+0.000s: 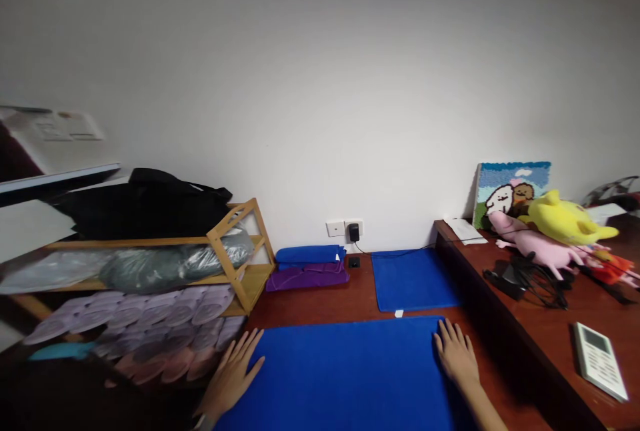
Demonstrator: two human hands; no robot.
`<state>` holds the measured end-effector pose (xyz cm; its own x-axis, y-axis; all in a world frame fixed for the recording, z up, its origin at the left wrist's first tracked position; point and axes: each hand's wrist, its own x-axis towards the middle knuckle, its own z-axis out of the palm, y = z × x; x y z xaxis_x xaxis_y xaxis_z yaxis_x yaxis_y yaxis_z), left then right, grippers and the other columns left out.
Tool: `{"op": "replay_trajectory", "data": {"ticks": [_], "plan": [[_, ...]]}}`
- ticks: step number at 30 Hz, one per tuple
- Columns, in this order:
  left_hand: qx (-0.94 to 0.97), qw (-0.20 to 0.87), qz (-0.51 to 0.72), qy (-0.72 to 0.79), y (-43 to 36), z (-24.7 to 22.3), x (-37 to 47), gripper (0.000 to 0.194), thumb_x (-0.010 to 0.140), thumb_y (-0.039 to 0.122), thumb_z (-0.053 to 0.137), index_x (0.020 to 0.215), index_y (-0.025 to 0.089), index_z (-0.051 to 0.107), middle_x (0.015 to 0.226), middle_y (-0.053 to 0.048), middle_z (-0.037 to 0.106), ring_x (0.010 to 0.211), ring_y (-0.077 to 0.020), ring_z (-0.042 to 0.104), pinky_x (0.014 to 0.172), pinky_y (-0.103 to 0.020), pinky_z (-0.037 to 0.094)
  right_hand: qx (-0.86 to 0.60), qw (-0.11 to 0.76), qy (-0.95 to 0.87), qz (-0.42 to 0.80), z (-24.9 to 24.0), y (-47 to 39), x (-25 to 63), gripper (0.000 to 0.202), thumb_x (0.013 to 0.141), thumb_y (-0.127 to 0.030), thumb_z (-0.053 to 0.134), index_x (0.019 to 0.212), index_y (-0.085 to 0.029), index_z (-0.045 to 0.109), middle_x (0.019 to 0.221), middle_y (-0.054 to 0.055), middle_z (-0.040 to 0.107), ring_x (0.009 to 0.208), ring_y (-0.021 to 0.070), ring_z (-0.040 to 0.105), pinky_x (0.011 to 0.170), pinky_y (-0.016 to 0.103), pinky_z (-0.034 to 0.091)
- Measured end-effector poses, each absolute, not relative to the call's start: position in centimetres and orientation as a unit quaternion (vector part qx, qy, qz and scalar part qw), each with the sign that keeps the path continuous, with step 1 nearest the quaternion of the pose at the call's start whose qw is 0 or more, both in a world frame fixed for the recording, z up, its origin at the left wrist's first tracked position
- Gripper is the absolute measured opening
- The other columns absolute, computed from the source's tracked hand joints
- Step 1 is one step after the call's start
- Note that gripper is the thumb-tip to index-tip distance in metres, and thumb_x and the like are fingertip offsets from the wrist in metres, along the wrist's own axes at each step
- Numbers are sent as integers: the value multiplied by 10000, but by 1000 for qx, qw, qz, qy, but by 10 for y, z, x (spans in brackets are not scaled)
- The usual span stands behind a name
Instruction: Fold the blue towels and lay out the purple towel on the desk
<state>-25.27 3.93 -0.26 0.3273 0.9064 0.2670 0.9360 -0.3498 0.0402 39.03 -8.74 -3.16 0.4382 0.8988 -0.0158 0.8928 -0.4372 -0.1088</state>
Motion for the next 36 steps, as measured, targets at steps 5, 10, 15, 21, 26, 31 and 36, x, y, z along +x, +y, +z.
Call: {"op": "replay_trajectory", "data": {"ticks": [5,10,15,21,26,31,36], "plan": [[-799,67,-186,-568,41,18,-237,485,1012,419,365,1365,222,632,1348,-90,696,1269,-260,624,1112,-429,474,-813,102,-573,2,-52,-89,386,793,947,-591,126,1568,-165,376,1662,48,311,1558,272,176,1265,498,175],[-798,42,-174,-576,39,5,-240,479,1031,412,335,1379,249,622,1420,-64,654,1310,-243,598,1120,-423,470,-797,130,-587,58,-75,-82,395,864,907,-629,140,1538,-102,407,1634,117,361,1543,269,229,1260,472,213],[-810,45,-124,-571,38,-3,-250,518,1021,411,381,1518,292,463,1570,-34,508,1448,-223,452,1215,-471,339,-804,145,-575,50,-79,-83,402,843,878,-647,175,1538,-179,412,1623,79,389,1529,248,279,1259,484,207],[-803,67,-149,-573,45,12,-237,474,1006,309,383,1432,233,576,1464,-82,614,1379,-231,524,1230,-452,315,-824,109,-554,48,-61,-76,394,855,858,-684,174,1553,-237,396,1606,57,422,1521,273,299,1262,533,157],[-812,4,-124,-571,52,-1,-231,540,1043,505,331,1546,327,419,1631,-31,411,1504,-240,361,1224,-461,317,-806,116,-577,63,-66,-66,390,860,833,-680,199,1550,-250,400,1637,50,371,1538,297,247,1237,531,234],[-795,-12,-115,-595,55,-8,-234,563,1035,568,331,1560,369,374,1668,-21,327,1536,-251,285,1243,-471,262,-813,121,-567,50,-65,-69,391,793,838,-677,220,1520,-336,438,1628,28,388,1534,328,250,1217,593,225],[-784,-14,-107,-611,53,-3,-232,565,1039,570,315,1560,360,374,1664,-37,332,1541,-251,267,1247,-484,248,-819,109,-561,48,-59,-68,389,776,837,-651,252,1530,-347,422,1636,16,374,1539,316,238,1204,595,239]]}}
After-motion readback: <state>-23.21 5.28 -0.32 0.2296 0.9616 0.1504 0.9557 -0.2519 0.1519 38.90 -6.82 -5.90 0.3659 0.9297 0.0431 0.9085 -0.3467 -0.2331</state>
